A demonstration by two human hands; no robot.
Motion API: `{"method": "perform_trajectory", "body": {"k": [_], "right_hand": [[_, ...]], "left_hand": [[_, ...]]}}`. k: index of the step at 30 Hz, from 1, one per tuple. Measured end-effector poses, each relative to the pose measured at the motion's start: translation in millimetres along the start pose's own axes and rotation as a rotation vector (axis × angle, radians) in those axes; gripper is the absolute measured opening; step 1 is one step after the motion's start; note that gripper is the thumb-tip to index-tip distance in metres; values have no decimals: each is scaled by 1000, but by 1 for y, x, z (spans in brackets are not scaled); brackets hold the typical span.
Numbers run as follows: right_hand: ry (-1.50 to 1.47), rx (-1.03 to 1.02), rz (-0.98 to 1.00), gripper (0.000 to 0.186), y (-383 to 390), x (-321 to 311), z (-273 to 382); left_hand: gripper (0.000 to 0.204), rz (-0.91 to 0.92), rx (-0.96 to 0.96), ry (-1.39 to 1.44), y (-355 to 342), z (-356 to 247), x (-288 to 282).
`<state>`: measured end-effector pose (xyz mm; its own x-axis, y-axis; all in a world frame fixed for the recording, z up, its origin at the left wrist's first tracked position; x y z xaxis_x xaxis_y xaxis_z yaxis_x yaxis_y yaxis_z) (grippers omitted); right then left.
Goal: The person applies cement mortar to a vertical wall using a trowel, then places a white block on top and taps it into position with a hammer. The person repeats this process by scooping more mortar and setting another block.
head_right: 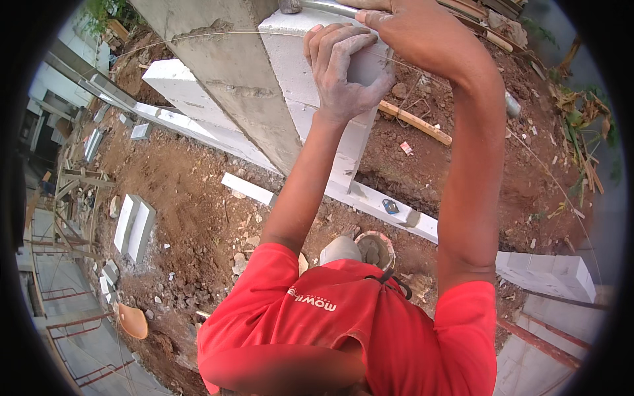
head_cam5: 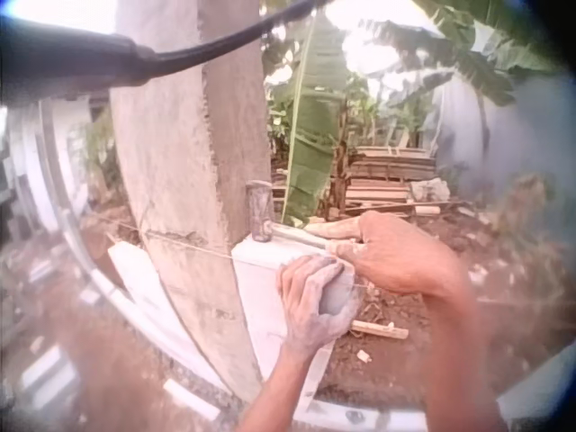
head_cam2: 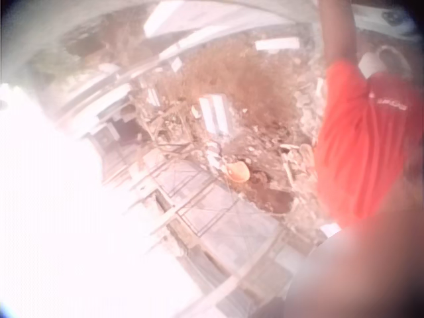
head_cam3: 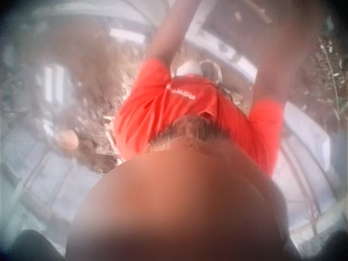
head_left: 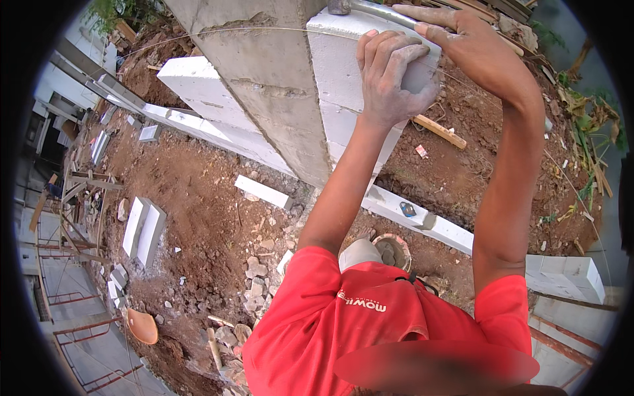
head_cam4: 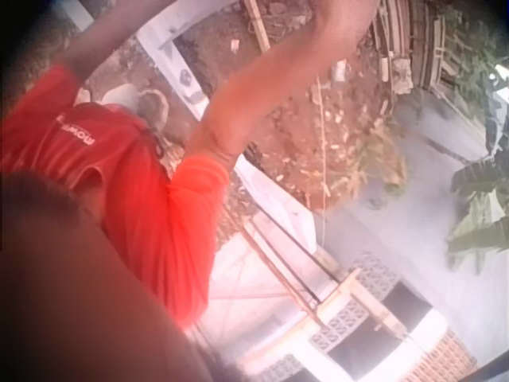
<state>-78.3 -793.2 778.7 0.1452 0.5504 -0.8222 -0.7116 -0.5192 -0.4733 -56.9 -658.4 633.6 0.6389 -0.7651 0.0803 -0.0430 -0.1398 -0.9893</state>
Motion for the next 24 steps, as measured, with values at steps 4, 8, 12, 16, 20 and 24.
{"method": "perform_trajectory", "body": {"k": [4,8,12,16,20,24], "right_hand": [[-138,103,50,40,8,0,23],[-97,88,84,41,8,4,18],[-227,283,4,41,29,-27,29],[-707,478,-386,49,86,-26,45],[-1182,160,-286,67,152,20,-7],[-1310,153,-244,56,220,108,-36]], "left_hand": [[51,8,0,-31,2,2,-8],[49,26,-11,-55,2,-3,-11],[54,78,36,-51,-4,0,-4],[77,88,-9,-46,3,12,-31],[101,97,-139,-170,25,34,-67],[109,129,-344,-205,46,45,-59]]}}
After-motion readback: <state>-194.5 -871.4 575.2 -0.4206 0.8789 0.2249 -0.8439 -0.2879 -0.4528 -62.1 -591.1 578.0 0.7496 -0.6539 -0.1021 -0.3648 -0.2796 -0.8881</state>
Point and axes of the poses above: each hand's wrist, its own y-axis away from the middle knuckle, its own x-axis out of the palm, z = x × y, the point moved 2 cm from there along -y, towards the middle knuckle, and after that the axes turned 5 degrees about -y, right-handed, at the moved point
